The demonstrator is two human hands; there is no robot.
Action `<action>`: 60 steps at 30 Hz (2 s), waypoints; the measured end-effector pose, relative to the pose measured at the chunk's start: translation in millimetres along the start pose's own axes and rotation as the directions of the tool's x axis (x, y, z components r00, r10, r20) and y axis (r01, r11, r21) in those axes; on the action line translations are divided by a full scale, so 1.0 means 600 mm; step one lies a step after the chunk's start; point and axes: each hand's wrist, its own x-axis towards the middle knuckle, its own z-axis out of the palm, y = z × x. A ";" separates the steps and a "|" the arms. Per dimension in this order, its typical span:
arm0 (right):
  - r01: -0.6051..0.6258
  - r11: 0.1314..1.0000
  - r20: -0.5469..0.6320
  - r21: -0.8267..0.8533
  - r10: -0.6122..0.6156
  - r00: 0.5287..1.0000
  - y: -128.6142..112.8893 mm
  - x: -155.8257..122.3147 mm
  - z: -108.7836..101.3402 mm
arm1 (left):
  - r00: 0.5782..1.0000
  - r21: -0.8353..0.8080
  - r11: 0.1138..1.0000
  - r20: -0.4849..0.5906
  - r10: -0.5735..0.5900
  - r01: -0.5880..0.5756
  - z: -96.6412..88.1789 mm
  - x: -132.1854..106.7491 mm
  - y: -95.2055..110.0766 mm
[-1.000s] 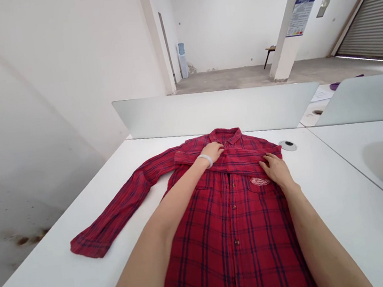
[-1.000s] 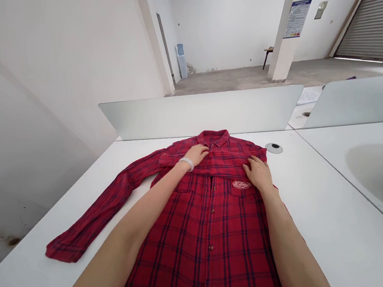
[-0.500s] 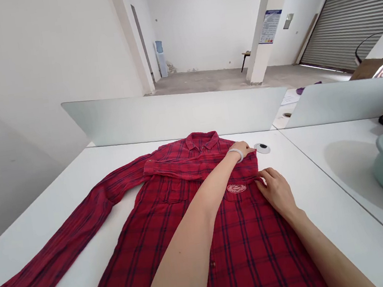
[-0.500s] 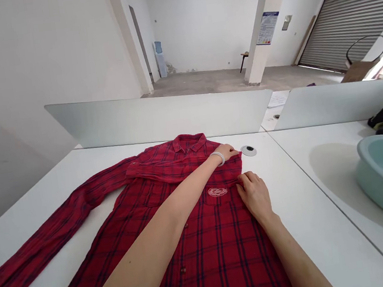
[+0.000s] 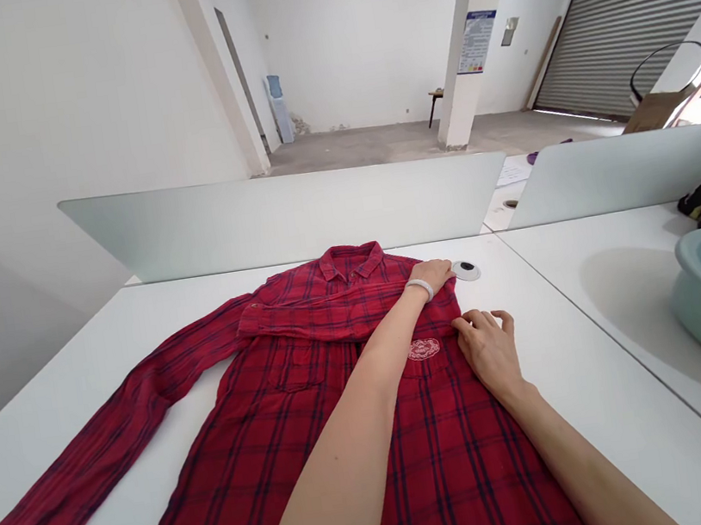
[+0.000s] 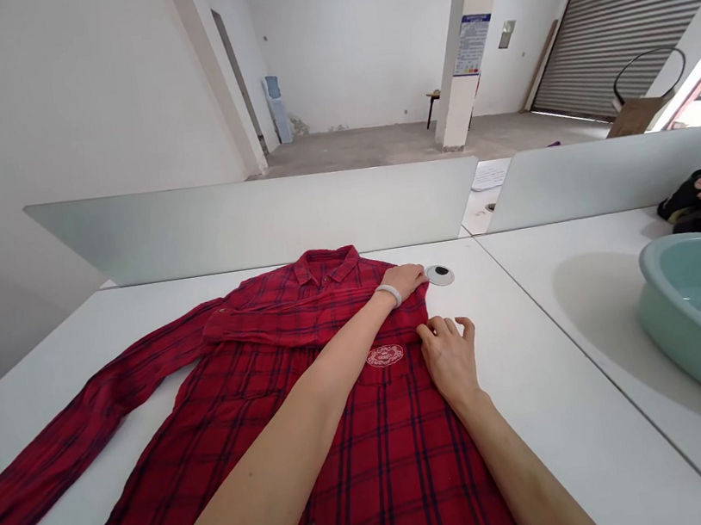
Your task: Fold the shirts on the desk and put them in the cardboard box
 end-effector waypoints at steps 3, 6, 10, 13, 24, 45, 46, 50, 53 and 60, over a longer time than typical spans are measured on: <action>-0.006 1.000 0.012 -0.006 0.006 1.000 0.000 0.000 0.000 | 1.000 -0.012 1.000 -0.014 -0.012 0.012 0.014 -0.002 -0.002; 0.004 1.000 0.015 -0.002 -0.004 1.000 0.001 0.000 0.002 | 1.000 -0.040 0.999 -0.019 -0.010 0.010 0.013 -0.007 -0.007; 0.014 1.000 0.006 0.010 -0.014 1.000 0.005 -0.001 0.008 | 0.996 -0.140 0.988 -0.066 0.055 -0.064 -0.005 -0.036 -0.030; 0.015 1.000 -0.003 0.016 -0.015 1.000 0.007 -0.002 0.012 | 0.997 -0.130 0.990 -0.071 0.043 -0.052 -0.030 -0.075 -0.066; 0.147 0.975 0.013 0.166 -0.151 0.988 0.012 -0.001 0.006 | 0.989 0.039 0.988 -0.009 -0.147 0.147 -0.057 -0.139 -0.151; 0.424 0.894 0.182 0.148 -0.446 0.876 -0.088 0.078 -0.038 | 0.966 0.091 0.962 -0.055 -0.254 0.258 -0.125 -0.322 -0.273; 0.450 0.881 0.230 0.147 -0.473 0.851 -0.116 0.092 -0.040 | 0.961 0.090 0.958 -0.067 -0.268 0.273 -0.120 -0.323 -0.272; 0.422 0.900 0.283 0.113 -0.436 0.854 -0.200 0.120 -0.022 | 0.939 0.096 0.938 -0.121 -0.322 0.334 -0.099 -0.324 -0.259; 0.362 0.922 0.221 0.140 -0.385 0.896 -0.216 0.110 0.005 | 0.930 0.111 0.928 -0.144 -0.338 0.355 -0.093 -0.328 -0.254; 0.377 0.851 0.118 0.365 -0.445 0.888 -0.184 0.094 0.045 | 0.926 0.137 0.919 -0.133 -0.353 0.370 -0.092 -0.326 -0.261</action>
